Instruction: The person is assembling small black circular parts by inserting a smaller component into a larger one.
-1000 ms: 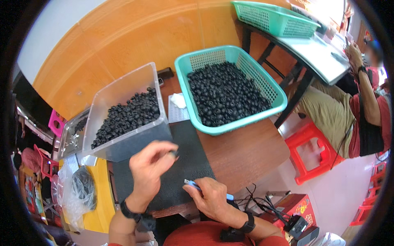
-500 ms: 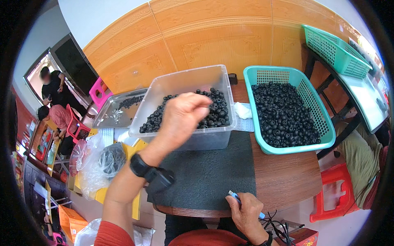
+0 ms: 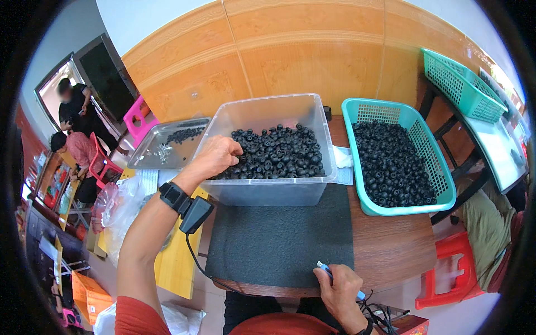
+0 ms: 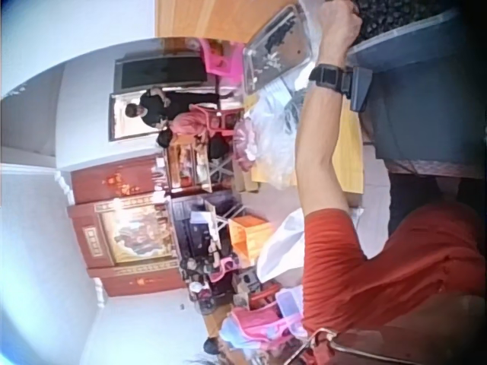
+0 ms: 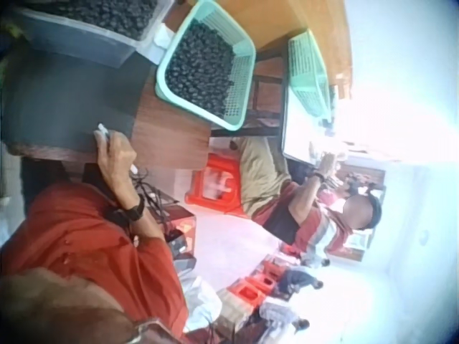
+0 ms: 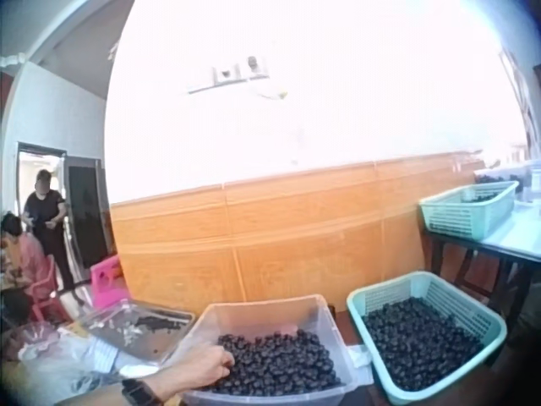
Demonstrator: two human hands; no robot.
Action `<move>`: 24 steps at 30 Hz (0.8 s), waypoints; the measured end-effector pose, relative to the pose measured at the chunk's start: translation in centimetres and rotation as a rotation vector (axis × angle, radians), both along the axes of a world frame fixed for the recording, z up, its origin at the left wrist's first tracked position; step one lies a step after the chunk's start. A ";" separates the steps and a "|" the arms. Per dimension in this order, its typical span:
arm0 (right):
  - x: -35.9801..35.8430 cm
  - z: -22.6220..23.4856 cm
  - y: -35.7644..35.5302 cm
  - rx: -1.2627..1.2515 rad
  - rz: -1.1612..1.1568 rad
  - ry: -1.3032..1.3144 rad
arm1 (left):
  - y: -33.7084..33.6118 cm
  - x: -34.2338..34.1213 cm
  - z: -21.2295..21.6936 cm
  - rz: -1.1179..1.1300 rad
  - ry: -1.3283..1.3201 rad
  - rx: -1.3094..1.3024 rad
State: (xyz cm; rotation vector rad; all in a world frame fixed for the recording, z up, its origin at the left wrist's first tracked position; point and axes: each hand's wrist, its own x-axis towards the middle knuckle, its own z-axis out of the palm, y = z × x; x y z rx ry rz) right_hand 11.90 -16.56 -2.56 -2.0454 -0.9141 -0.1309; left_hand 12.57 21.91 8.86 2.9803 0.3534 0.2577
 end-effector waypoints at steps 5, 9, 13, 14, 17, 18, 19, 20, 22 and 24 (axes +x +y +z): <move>0.2 -0.2 0.4 -0.007 -0.007 -0.055 | 0.8 1.3 -1.7 -0.003 0.098 0.186; 0.3 -0.2 0.3 -0.008 -0.015 -0.059 | 0.2 1.7 -1.0 -0.064 -0.002 0.146; 0.4 -0.4 0.3 0.012 0.008 -0.064 | 0.4 1.2 -1.2 -0.040 0.000 0.150; 0.4 -0.4 0.3 0.017 0.019 -0.060 | 0.7 0.8 -1.1 -0.038 0.003 0.150; 0.1 -0.5 -0.1 -0.007 0.020 -0.083 | 0.0 -1.3 0.9 -0.104 -0.213 0.120; 0.1 -0.6 -0.1 -0.009 0.005 -0.077 | -1.5 -2.0 2.4 -0.116 -0.242 -0.089; 0.1 -0.8 -0.3 -0.002 -0.002 -0.075 | -2.9 -2.6 3.6 -0.124 -0.263 -0.298; 0.0 -0.9 -0.4 0.004 0.001 -0.074 | -4.2 -3.6 4.1 -0.129 -0.254 -0.299; 0.2 -0.6 -0.4 0.008 0.005 -0.045 | -7.3 -5.4 4.0 -0.089 -0.358 -1.081; 0.3 -0.2 -0.5 0.024 0.034 0.007 | -10.5 -7.3 3.1 -0.111 -0.425 -1.295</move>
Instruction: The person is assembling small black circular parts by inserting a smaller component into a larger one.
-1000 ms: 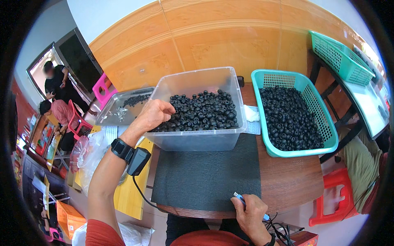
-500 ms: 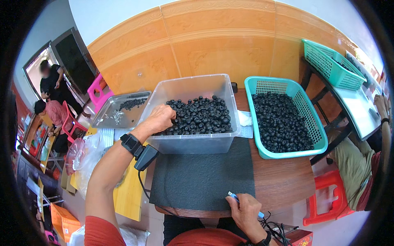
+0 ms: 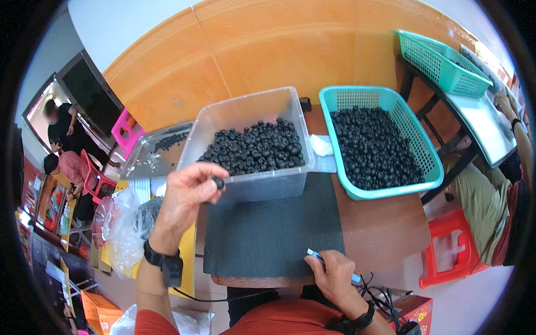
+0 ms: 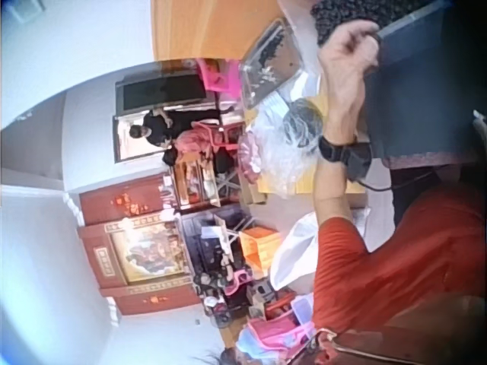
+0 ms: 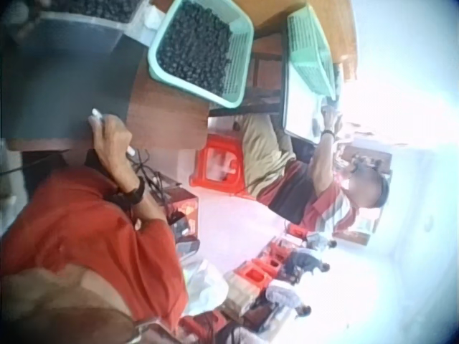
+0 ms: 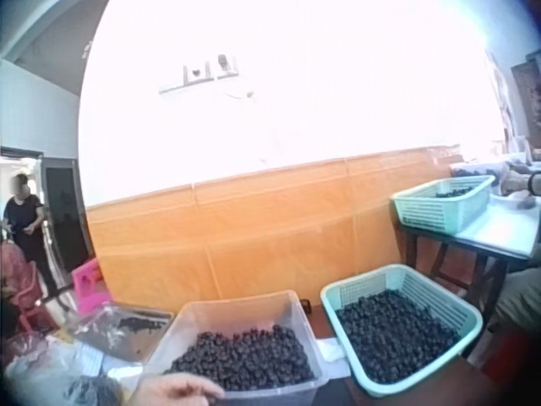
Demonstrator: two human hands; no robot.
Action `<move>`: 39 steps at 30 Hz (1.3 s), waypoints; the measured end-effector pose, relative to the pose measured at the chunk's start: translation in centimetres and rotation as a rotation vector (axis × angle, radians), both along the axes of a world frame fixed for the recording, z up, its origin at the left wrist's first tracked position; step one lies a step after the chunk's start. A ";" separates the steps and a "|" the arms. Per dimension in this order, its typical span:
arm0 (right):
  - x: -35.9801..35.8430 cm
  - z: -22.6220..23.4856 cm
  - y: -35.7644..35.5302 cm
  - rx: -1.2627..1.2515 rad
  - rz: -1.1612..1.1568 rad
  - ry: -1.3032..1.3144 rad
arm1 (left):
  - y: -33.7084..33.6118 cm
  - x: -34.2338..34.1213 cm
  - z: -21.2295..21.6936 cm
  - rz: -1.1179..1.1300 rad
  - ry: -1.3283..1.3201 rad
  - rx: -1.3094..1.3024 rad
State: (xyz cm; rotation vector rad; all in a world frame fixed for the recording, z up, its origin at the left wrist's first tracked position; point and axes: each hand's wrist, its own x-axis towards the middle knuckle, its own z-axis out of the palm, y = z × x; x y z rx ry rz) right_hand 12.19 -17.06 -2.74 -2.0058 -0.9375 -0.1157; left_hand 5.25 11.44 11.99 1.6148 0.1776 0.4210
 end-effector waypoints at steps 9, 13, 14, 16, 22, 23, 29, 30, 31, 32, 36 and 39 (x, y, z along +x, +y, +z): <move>0.7 6.3 1.4 0.162 0.102 -0.108 | -8.2 -2.8 -5.2 -0.141 -0.004 -0.567; 0.0 7.5 2.5 0.270 0.179 -0.189 | -9.5 -3.3 -6.4 -0.195 0.025 -0.583; -0.1 7.4 2.8 0.276 0.200 -0.198 | -9.7 -3.4 -6.4 -0.200 0.038 -0.611; -0.3 7.0 3.1 0.295 0.204 -0.217 | -10.0 -3.6 -6.6 -0.208 0.056 -0.644; -0.6 6.9 3.0 0.293 0.191 -0.253 | -10.7 -4.2 -7.0 -0.167 0.052 -0.590; -0.6 6.8 3.0 0.273 0.194 -0.257 | -10.8 -4.2 -7.1 -0.158 0.046 -0.584; -0.6 6.5 2.8 0.260 0.198 -0.271 | -11.3 -4.0 -7.5 -0.142 0.026 -0.576; -0.6 6.4 2.8 0.259 0.195 -0.270 | -11.3 -4.0 -7.6 -0.144 0.018 -0.581; -0.6 6.4 2.8 0.247 0.187 -0.278 | -11.4 -3.9 -7.6 -0.147 0.021 -0.582; -0.6 6.3 2.7 0.236 0.179 -0.286 | -11.5 -3.9 -7.6 -0.129 0.020 -0.553; -0.5 6.1 2.6 0.235 0.163 -0.278 | -11.9 -3.8 -7.8 -0.100 -0.017 -0.480; -0.5 6.1 2.5 0.243 0.158 -0.289 | -12.2 -3.7 -7.9 -0.079 -0.028 -0.470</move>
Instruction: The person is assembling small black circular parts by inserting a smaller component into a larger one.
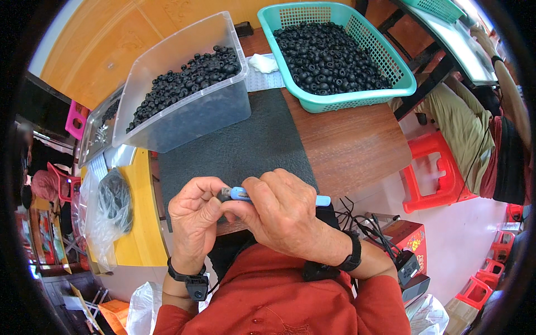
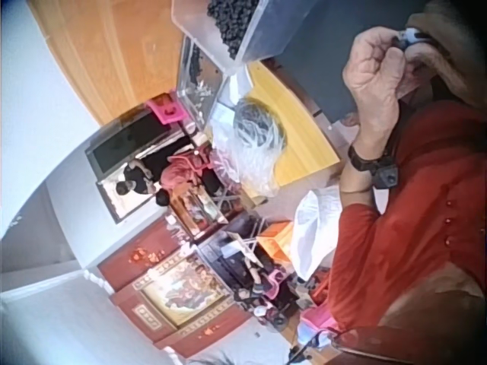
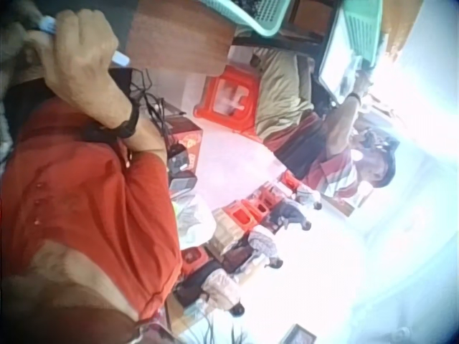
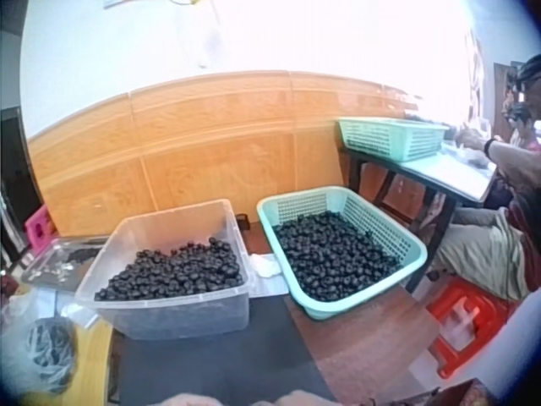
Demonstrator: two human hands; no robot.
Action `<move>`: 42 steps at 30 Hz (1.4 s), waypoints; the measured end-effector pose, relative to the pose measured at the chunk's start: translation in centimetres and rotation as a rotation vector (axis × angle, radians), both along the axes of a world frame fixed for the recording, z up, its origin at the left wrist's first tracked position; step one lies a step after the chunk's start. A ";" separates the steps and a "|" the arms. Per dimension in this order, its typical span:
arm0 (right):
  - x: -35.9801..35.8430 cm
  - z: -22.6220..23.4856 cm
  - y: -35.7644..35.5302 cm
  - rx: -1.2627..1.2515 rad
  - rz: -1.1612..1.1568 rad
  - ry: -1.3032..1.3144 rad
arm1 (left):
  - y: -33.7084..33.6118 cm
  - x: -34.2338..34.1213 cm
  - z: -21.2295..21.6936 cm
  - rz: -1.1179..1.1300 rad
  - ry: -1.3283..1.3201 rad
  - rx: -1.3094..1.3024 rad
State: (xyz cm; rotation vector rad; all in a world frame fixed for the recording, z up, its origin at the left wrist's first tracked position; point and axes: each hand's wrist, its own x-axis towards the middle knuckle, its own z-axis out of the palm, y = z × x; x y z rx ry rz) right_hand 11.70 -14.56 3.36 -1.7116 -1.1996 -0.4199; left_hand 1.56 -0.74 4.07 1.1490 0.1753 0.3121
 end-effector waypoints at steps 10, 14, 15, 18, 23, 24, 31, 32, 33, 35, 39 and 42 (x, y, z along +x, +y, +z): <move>0.2 -0.2 -0.6 -0.054 -0.006 -0.048 | -0.8 0.3 -0.8 0.034 -0.001 0.003; 0.3 -0.3 -0.8 -0.101 0.002 -0.057 | -1.1 0.3 -1.0 0.061 0.029 0.001; 0.2 -0.2 -0.8 -0.102 0.002 -0.057 | -1.2 0.3 -1.0 0.080 0.051 -0.018; 0.0 -0.1 -1.0 -0.171 0.000 -0.076 | -1.1 0.3 -1.4 0.046 0.023 0.007; 0.6 -1.5 -1.4 -0.003 -0.036 0.041 | -1.3 0.3 -1.1 0.078 -0.018 0.039; 0.7 -1.5 -1.4 -0.004 -0.038 0.042 | -1.3 0.4 -1.1 0.069 -0.020 0.045; 0.8 -0.9 -1.2 0.005 0.020 0.219 | -1.7 1.1 -1.3 0.119 -0.055 0.151; 0.6 -0.7 -1.2 0.021 0.024 0.249 | -1.5 0.8 -1.4 0.121 -0.051 0.234; 0.7 -0.7 -1.1 0.023 0.021 0.244 | -1.3 0.9 -1.6 0.121 -0.040 0.315; 0.8 -0.4 -1.2 0.011 0.002 0.363 | -1.3 1.2 -1.7 0.095 -0.031 0.270; 1.2 -1.2 -1.8 -0.079 -0.090 0.497 | -1.3 1.4 -1.7 0.039 -0.023 0.179; 1.3 -2.8 -3.0 -0.136 -0.139 0.438 | -2.4 3.3 -0.3 0.053 -0.012 0.116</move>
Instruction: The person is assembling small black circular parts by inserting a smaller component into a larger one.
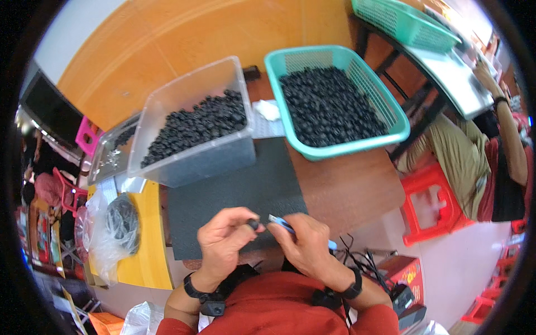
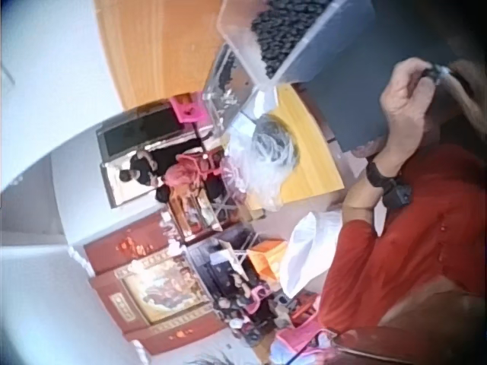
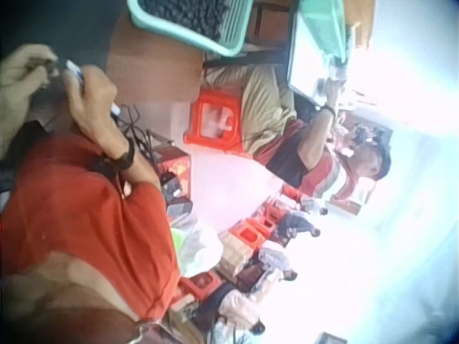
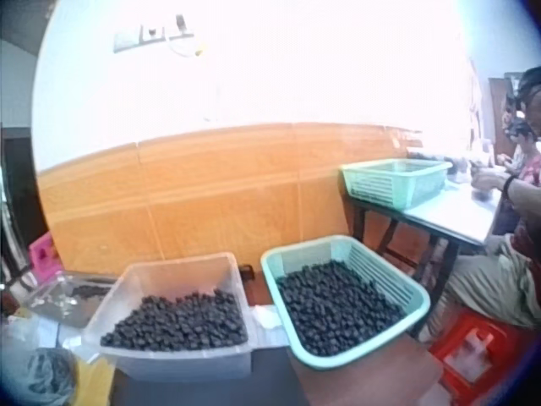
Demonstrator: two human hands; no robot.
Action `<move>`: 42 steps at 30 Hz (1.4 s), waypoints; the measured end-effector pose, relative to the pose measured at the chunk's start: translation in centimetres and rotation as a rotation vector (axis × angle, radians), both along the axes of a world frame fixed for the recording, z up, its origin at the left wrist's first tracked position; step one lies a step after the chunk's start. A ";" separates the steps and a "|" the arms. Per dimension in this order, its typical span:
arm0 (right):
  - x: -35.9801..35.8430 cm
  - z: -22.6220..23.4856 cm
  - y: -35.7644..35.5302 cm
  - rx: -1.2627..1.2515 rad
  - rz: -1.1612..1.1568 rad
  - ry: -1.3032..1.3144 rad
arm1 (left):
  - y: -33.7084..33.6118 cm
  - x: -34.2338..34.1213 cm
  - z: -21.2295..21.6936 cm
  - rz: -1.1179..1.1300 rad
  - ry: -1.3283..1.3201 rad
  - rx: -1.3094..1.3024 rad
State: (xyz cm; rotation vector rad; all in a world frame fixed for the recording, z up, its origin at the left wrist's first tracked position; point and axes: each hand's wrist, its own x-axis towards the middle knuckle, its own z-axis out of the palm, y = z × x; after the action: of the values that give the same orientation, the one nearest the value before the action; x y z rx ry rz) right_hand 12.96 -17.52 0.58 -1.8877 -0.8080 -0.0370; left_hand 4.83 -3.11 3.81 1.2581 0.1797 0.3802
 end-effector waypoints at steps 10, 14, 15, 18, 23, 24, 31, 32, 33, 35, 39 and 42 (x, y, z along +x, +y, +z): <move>-1.1 -0.5 -1.2 -0.092 -0.021 -0.122 | -0.4 16.9 4.0 0.170 -0.197 0.718; -0.6 -1.5 -1.3 -0.117 -0.014 -0.134 | 1.8 16.4 5.6 0.284 -0.352 1.048; -0.4 -1.7 -1.3 -0.107 -0.014 -0.117 | 3.1 15.3 6.2 0.257 -0.416 1.161; -0.2 -2.4 -1.0 -0.088 -0.005 -0.100 | 9.0 12.6 7.5 0.216 -0.224 1.240; -0.1 -3.2 -0.5 -0.100 0.046 -0.117 | 16.3 10.1 7.4 0.034 0.151 1.277; -0.2 -3.4 -0.4 -0.091 0.046 -0.134 | 16.4 10.0 7.3 -0.030 0.209 1.241; -0.6 -3.1 -0.5 -0.117 0.029 -0.151 | 15.9 12.8 6.2 -0.168 0.278 1.541; -0.6 -3.3 -0.5 -0.119 0.024 -0.155 | 16.1 13.2 6.0 -0.169 0.271 1.541; -0.7 -3.4 -0.6 -0.139 0.028 -0.179 | 16.1 13.5 5.9 -0.220 0.263 1.551; -0.7 -3.3 -0.6 -0.159 0.029 -0.205 | 16.3 13.8 6.1 -0.270 0.250 1.562; -0.6 -3.5 -0.4 -0.141 0.025 -0.213 | 16.8 13.5 6.6 -0.340 0.339 1.625; -0.6 -3.4 -0.4 -0.143 0.027 -0.219 | 16.6 12.9 7.0 -0.304 0.356 1.602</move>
State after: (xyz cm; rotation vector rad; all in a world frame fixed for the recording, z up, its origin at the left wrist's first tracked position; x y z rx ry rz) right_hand 12.32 -17.97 -2.85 -2.0305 -1.0074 -0.1758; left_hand 17.71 13.48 10.82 2.8902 -0.0693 -0.0601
